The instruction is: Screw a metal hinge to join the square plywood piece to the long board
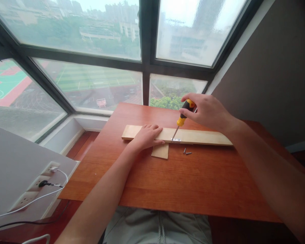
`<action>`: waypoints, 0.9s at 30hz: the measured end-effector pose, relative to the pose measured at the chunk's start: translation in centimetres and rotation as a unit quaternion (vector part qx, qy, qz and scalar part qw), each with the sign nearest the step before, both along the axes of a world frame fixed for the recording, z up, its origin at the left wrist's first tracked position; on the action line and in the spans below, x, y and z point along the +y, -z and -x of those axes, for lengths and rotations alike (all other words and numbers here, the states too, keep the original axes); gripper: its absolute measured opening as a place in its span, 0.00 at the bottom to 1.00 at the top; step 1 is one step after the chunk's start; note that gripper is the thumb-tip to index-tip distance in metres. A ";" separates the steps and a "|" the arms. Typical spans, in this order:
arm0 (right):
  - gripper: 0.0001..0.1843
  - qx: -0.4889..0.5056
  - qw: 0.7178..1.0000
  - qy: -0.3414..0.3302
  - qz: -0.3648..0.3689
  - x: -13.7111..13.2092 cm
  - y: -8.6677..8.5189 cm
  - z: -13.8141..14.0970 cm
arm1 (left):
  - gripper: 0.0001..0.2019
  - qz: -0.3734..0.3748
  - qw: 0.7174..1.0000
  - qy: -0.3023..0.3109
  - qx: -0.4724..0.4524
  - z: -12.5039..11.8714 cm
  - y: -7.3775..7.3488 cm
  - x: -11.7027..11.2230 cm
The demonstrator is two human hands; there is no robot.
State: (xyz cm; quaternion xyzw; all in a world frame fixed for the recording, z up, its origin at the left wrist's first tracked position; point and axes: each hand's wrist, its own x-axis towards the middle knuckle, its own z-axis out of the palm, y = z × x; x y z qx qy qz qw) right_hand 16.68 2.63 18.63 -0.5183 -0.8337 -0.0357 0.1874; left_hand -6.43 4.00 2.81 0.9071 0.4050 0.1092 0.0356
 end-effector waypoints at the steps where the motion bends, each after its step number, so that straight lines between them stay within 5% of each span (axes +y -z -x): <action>1: 0.18 -0.020 1.000 0.020 -0.011 0.0 0.1 0.2 | 0.27 -0.001 1.000 0.001 -0.001 0.0 0.0 0.0; 5: 0.19 -0.041 0.998 0.047 -0.012 -0.1 -0.1 0.6 | 0.27 -0.002 1.000 0.002 -0.008 0.1 0.1 0.0; 11: 0.16 0.045 0.994 -0.086 0.047 -0.1 -0.8 0.2 | 0.27 0.003 1.000 0.001 -0.002 0.0 0.0 0.0; 21: 0.19 -0.036 0.999 0.035 -0.006 -0.5 -0.6 1.4 | 0.27 0.013 1.000 0.001 -0.009 0.1 -0.2 0.0; 27: 0.19 0.032 0.992 -0.085 0.084 -0.3 -1.4 0.7 | 0.27 0.013 1.000 -0.001 -0.006 0.0 -0.3 -0.1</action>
